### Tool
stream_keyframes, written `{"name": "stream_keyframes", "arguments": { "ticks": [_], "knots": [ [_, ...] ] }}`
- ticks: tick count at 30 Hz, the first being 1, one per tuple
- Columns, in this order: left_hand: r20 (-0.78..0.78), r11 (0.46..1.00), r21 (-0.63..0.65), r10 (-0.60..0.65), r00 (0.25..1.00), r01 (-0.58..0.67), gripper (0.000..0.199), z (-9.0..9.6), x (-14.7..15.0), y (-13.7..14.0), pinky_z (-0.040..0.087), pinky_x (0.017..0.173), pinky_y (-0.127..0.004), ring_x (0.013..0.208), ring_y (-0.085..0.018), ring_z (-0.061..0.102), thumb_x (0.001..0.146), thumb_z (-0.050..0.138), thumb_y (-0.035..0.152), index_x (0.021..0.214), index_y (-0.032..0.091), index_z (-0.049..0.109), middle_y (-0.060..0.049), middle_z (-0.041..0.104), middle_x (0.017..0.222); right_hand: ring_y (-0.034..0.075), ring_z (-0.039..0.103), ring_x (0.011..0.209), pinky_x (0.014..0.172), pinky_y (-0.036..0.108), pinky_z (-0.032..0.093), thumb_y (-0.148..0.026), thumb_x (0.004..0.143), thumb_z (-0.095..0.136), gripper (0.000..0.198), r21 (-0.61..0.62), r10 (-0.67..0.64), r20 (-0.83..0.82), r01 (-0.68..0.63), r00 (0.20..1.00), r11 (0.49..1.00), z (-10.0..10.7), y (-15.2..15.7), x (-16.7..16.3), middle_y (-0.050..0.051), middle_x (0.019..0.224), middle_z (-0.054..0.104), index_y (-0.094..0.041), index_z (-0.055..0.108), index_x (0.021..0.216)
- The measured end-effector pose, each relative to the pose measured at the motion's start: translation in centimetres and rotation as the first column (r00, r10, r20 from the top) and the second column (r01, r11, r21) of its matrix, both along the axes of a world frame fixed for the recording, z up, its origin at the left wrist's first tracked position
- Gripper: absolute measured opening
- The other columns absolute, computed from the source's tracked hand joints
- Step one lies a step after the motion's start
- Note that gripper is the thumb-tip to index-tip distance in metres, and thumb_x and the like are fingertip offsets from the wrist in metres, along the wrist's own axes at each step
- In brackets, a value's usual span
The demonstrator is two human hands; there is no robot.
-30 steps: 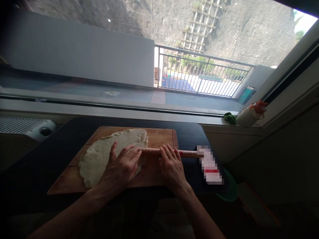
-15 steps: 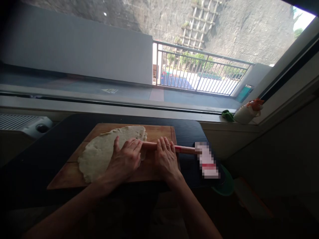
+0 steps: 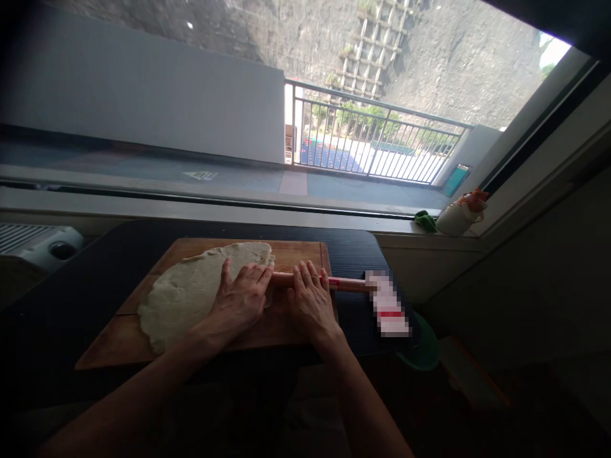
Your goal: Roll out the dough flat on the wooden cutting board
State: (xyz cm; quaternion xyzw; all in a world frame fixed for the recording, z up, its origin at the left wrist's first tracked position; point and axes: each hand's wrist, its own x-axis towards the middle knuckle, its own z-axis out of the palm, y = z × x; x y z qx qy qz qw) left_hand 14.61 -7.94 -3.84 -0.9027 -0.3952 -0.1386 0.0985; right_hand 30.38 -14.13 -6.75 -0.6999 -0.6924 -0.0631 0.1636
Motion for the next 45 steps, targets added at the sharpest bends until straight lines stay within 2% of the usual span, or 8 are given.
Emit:
{"name": "stream_keyframes", "arguments": {
  "ticks": [6, 10, 14, 19, 25, 31, 38, 45],
  "knots": [
    [-0.053, 0.999, 0.038, -0.023, 0.998, 0.025, 0.05, -1.1, -0.9, -1.9, -0.001, 0.112, -0.058, 0.136, -0.029, 0.029, 0.089, 0.033, 0.021, 0.135, 0.004, 0.045, -0.017, 0.041, 0.143, 0.019, 0.011, 0.142, 0.115, 0.042, 0.008, -0.032, 0.095, 0.032, 0.053, 0.032, 0.062, 0.019, -0.062, 0.998, 0.998, -0.4, -2.0, -0.2, 0.005, 0.152, 0.022, -0.013, 0.029, 0.145],
    [-0.07, 1.0, 0.006, 0.003, 0.998, -0.002, 0.053, -1.1, -0.3, -1.1, 0.001, 0.111, -0.06, 0.138, -0.028, 0.025, 0.09, 0.03, 0.022, 0.139, 0.004, 0.038, -0.016, 0.033, 0.147, 0.02, 0.014, 0.141, 0.115, 0.043, 0.008, -0.033, 0.095, 0.032, 0.053, 0.003, 0.029, 0.005, -0.029, 1.0, 1.0, 0.1, -0.7, 0.1, 0.006, 0.151, 0.027, -0.012, 0.032, 0.144],
    [-0.093, 1.0, -0.021, 0.005, 0.996, -0.007, 0.055, -0.6, -0.3, -0.9, 0.001, 0.112, -0.059, 0.138, -0.027, 0.026, 0.086, 0.032, 0.019, 0.139, 0.006, 0.039, -0.015, 0.033, 0.148, 0.02, 0.018, 0.141, 0.115, 0.044, 0.011, -0.033, 0.095, 0.032, 0.051, -0.017, -0.002, -0.011, 0.002, 1.0, 1.0, 0.5, -0.6, -0.2, 0.007, 0.149, 0.032, -0.012, 0.036, 0.142],
    [-0.117, 1.0, -0.001, -0.013, 0.993, 0.013, 0.056, -0.7, -1.1, -2.4, -0.001, 0.113, -0.056, 0.139, -0.027, 0.024, 0.084, 0.036, 0.019, 0.137, 0.004, 0.042, -0.017, 0.034, 0.147, 0.02, 0.013, 0.142, 0.115, 0.043, 0.009, -0.031, 0.094, 0.033, 0.054, 0.007, 0.04, 0.023, -0.04, 0.999, 0.999, 0.0, -2.4, -0.7, 0.007, 0.152, 0.024, -0.013, 0.03, 0.145],
    [-0.117, 0.999, -0.026, 0.02, 0.993, -0.023, 0.056, -0.3, 0.2, -0.2, 0.003, 0.112, -0.059, 0.139, -0.026, 0.025, 0.083, 0.032, 0.014, 0.138, 0.006, 0.041, -0.016, 0.033, 0.147, 0.022, 0.017, 0.141, 0.114, 0.045, 0.01, -0.033, 0.094, 0.033, 0.052, -0.041, -0.035, -0.002, 0.035, 0.999, 0.999, 0.5, 0.5, 0.1, 0.009, 0.149, 0.031, -0.01, 0.036, 0.141],
    [-0.104, 1.0, -0.007, -0.011, 0.995, 0.01, 0.054, -0.7, -0.9, -1.6, 0.0, 0.112, -0.056, 0.139, -0.026, 0.025, 0.084, 0.034, 0.016, 0.137, 0.008, 0.044, -0.015, 0.034, 0.147, 0.02, 0.013, 0.142, 0.115, 0.043, 0.009, -0.033, 0.094, 0.034, 0.055, 0.014, 0.057, 0.027, -0.057, 0.998, 0.998, -0.1, -1.8, -0.1, 0.006, 0.152, 0.024, -0.013, 0.028, 0.145],
    [-0.089, 1.0, -0.024, 0.011, 0.996, -0.013, 0.055, -0.3, 0.0, -0.6, 0.003, 0.112, -0.058, 0.139, -0.026, 0.025, 0.084, 0.033, 0.017, 0.138, 0.01, 0.042, -0.014, 0.033, 0.148, 0.023, 0.016, 0.141, 0.114, 0.045, 0.009, -0.035, 0.094, 0.036, 0.054, -0.03, -0.007, -0.004, 0.007, 1.0, 1.0, 0.6, 2.1, 0.9, 0.01, 0.149, 0.031, -0.01, 0.036, 0.141],
    [-0.101, 0.999, -0.03, -0.026, 0.995, 0.023, 0.055, -0.8, -0.3, -0.8, 0.004, 0.113, -0.058, 0.138, -0.026, 0.026, 0.084, 0.032, 0.016, 0.138, 0.006, 0.04, -0.016, 0.032, 0.148, 0.02, 0.011, 0.142, 0.115, 0.044, 0.006, -0.029, 0.094, 0.034, 0.053, 0.059, 0.077, 0.051, -0.08, 0.996, 0.995, -0.5, -0.3, 0.8, 0.008, 0.152, 0.023, -0.011, 0.032, 0.143]
  ]
}}
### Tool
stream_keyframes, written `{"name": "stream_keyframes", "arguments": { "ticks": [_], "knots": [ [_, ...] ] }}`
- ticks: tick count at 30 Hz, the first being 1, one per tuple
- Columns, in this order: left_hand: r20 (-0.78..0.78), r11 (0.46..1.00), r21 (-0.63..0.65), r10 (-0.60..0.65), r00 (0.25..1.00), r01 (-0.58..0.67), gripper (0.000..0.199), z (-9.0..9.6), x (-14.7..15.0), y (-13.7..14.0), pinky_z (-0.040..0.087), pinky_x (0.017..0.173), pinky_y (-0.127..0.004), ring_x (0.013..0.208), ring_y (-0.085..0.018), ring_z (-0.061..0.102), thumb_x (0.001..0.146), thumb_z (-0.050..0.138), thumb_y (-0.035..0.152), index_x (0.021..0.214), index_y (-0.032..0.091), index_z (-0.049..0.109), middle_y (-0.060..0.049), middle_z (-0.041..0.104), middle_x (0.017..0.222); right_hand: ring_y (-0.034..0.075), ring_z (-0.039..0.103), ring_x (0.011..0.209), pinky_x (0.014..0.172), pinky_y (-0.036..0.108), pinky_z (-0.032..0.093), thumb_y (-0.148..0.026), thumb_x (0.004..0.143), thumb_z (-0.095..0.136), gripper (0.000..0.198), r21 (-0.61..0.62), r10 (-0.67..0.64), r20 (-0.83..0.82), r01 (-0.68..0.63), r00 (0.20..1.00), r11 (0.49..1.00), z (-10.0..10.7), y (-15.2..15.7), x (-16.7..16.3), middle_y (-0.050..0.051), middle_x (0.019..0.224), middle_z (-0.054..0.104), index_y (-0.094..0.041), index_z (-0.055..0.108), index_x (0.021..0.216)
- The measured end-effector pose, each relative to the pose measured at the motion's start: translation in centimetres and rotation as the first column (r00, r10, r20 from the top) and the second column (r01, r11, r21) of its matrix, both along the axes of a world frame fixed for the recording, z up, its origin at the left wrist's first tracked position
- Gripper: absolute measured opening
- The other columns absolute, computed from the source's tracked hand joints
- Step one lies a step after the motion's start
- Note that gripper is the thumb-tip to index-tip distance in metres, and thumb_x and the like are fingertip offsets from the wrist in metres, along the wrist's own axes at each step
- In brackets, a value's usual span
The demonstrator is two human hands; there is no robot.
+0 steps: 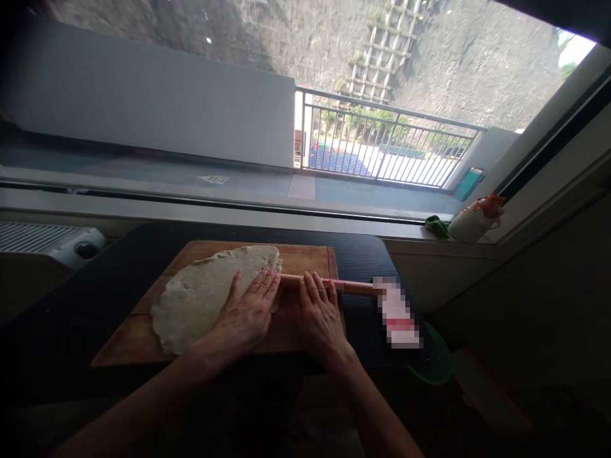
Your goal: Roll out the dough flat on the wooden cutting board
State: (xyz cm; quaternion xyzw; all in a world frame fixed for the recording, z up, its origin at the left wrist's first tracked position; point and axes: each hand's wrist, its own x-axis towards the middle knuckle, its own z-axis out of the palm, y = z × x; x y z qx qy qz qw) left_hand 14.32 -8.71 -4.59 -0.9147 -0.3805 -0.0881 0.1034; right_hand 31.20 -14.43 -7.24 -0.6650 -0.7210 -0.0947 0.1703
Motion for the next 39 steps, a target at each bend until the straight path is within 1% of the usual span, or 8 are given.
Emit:
{"name": "stream_keyframes", "arguments": {
  "ticks": [5, 12, 18, 25, 28, 31, 33, 39],
  "knots": [
    [0.015, 1.0, -0.022, -0.007, 1.0, 0.007, 0.057, 0.3, 0.9, 2.4, 0.002, 0.111, -0.062, 0.138, -0.027, 0.025, 0.084, 0.028, 0.013, 0.14, 0.004, 0.036, -0.016, 0.033, 0.147, 0.021, 0.018, 0.14, 0.115, 0.044, 0.009, -0.032, 0.094, 0.036, 0.053, -0.029, -0.044, -0.033, 0.043, 0.998, 0.999, 0.4, 2.3, 0.5, 0.008, 0.148, 0.034, -0.012, 0.034, 0.143],
    [-0.011, 0.999, 0.041, 0.015, 1.0, -0.014, 0.056, -0.8, 0.3, 0.3, 0.002, 0.113, -0.056, 0.14, -0.027, 0.021, 0.083, 0.032, 0.015, 0.137, 0.001, 0.04, -0.02, 0.031, 0.147, 0.021, 0.013, 0.142, 0.114, 0.044, 0.009, -0.031, 0.093, 0.037, 0.056, -0.03, 0.02, 0.003, -0.02, 1.0, 0.999, 0.3, 0.5, 0.1, 0.01, 0.152, 0.023, -0.011, 0.03, 0.145],
    [0.001, 0.999, -0.01, 0.034, 0.999, -0.034, 0.054, 0.4, 1.3, 3.1, 0.007, 0.112, -0.056, 0.138, -0.026, 0.027, 0.086, 0.027, 0.015, 0.137, 0.004, 0.042, -0.019, 0.036, 0.146, 0.023, 0.024, 0.139, 0.113, 0.044, 0.013, -0.034, 0.094, 0.036, 0.053, -0.089, -0.076, -0.04, 0.072, 0.996, 0.993, 1.5, 3.8, 0.4, 0.011, 0.147, 0.036, -0.009, 0.038, 0.14],
    [0.011, 1.0, -0.005, -0.029, 1.0, 0.029, 0.055, 0.0, -0.4, 0.9, 0.003, 0.113, -0.053, 0.138, -0.026, 0.026, 0.083, 0.035, 0.015, 0.136, 0.004, 0.042, -0.018, 0.037, 0.145, 0.022, 0.018, 0.141, 0.114, 0.043, 0.011, -0.031, 0.094, 0.035, 0.054, -0.051, 0.01, 0.017, -0.009, 1.0, 0.999, 0.6, 1.0, -0.3, 0.012, 0.15, 0.028, -0.009, 0.033, 0.142],
    [0.048, 0.999, -0.05, -0.013, 0.999, 0.015, 0.054, 0.5, 0.2, 3.1, 0.006, 0.112, -0.056, 0.137, -0.025, 0.028, 0.082, 0.033, 0.012, 0.135, 0.008, 0.043, -0.016, 0.039, 0.145, 0.024, 0.026, 0.137, 0.112, 0.044, 0.015, -0.027, 0.093, 0.036, 0.05, -0.071, -0.048, 0.006, 0.048, 0.999, 0.996, 1.2, 2.9, 0.0, 0.014, 0.146, 0.037, -0.009, 0.037, 0.14],
    [0.071, 0.971, -0.238, 0.034, 0.997, -0.016, 0.045, 2.0, 1.4, 7.7, 0.015, 0.109, -0.057, 0.129, -0.023, 0.041, 0.085, 0.031, 0.014, 0.124, 0.018, 0.055, -0.012, 0.056, 0.13, 0.025, 0.045, 0.122, 0.105, 0.042, 0.027, -0.021, 0.091, 0.039, 0.039, -0.133, -0.09, 0.0, 0.089, 0.996, 0.987, 2.7, 5.8, 0.8, 0.013, 0.127, 0.056, -0.014, 0.05, 0.128],
    [0.078, 0.956, -0.283, 0.1, 0.992, -0.075, 0.041, 3.1, 1.8, 10.4, 0.019, 0.106, -0.058, 0.12, -0.022, 0.049, 0.089, 0.03, 0.02, 0.121, 0.02, 0.057, -0.012, 0.061, 0.123, 0.025, 0.051, 0.112, 0.097, 0.038, 0.035, -0.019, 0.09, 0.038, 0.033, -0.141, -0.107, -0.015, 0.104, 0.994, 0.985, 3.7, 6.8, 1.5, 0.012, 0.115, 0.061, -0.017, 0.057, 0.117],
    [-0.146, 0.931, -0.352, -0.156, 0.977, 0.096, 0.028, 5.0, 2.7, 12.7, 0.019, 0.106, -0.055, 0.112, -0.022, 0.052, 0.083, 0.045, 0.021, 0.101, 0.022, 0.066, -0.007, 0.064, 0.113, 0.024, 0.059, 0.096, 0.079, 0.034, 0.044, -0.024, 0.088, 0.042, 0.036, -0.193, -0.282, -0.167, 0.25, 0.945, 0.949, 4.2, 6.1, 3.4, 0.013, 0.11, 0.061, -0.015, 0.051, 0.122]
  ]
}}
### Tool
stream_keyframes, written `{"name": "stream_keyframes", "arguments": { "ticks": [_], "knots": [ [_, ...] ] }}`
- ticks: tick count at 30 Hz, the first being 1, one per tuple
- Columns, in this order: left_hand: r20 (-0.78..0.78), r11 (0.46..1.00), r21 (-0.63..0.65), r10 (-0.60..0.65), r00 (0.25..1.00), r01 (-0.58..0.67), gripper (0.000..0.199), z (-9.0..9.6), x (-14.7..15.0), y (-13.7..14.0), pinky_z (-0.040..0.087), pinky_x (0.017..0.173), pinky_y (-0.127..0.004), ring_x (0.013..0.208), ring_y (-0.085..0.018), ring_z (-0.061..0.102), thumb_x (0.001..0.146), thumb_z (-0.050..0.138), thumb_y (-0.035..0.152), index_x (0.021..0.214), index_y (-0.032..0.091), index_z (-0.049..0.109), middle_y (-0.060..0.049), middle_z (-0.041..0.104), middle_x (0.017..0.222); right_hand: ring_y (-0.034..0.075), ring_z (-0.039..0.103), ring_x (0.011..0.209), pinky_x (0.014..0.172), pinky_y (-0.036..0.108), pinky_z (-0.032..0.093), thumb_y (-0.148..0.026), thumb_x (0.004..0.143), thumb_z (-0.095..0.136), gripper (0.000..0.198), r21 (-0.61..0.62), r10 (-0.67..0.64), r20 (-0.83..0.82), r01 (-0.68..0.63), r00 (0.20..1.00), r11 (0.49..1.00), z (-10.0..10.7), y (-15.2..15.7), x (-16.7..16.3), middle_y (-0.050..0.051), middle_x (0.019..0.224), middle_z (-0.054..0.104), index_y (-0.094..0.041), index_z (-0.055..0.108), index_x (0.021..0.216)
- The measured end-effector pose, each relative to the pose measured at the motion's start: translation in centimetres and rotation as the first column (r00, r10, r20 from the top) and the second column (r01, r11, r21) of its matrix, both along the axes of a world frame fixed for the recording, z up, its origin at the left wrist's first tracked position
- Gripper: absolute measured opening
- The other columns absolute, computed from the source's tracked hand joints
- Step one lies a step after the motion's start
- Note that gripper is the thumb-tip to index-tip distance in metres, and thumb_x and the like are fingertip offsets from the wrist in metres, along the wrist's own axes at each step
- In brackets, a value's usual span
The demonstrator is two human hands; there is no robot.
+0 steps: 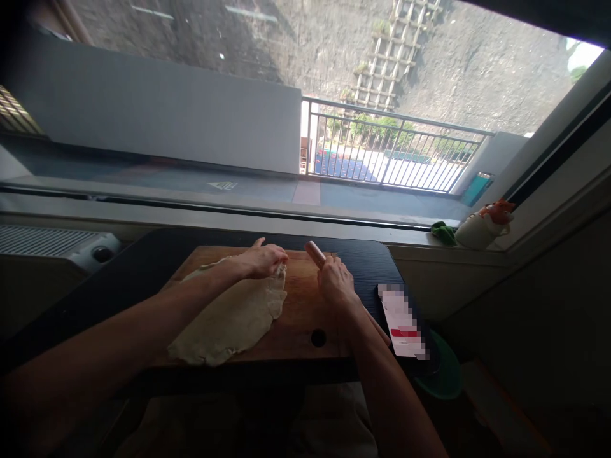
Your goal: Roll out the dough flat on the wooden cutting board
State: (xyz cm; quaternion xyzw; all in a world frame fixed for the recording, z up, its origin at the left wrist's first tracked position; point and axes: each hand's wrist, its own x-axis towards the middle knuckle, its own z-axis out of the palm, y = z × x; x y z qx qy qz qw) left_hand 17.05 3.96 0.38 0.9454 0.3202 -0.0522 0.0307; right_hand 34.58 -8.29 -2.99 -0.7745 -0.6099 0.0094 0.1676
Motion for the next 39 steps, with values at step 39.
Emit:
{"name": "stream_keyframes", "arguments": {
  "ticks": [39],
  "knots": [
    [0.384, 0.985, -0.016, 0.166, 0.908, -0.173, 0.02, -3.7, -0.8, -4.0, 0.045, 0.077, -0.027, 0.088, -0.018, 0.06, 0.084, 0.051, 0.028, 0.087, 0.022, 0.07, -0.004, 0.066, 0.093, 0.026, 0.049, 0.105, 0.083, 0.033, 0.04, -0.024, 0.091, 0.038, 0.03, -0.121, -0.081, 0.086, 0.092, 0.993, 0.988, -1.3, 0.4, -1.6, 0.014, 0.117, 0.054, -0.014, 0.051, 0.116]
  ]
}}
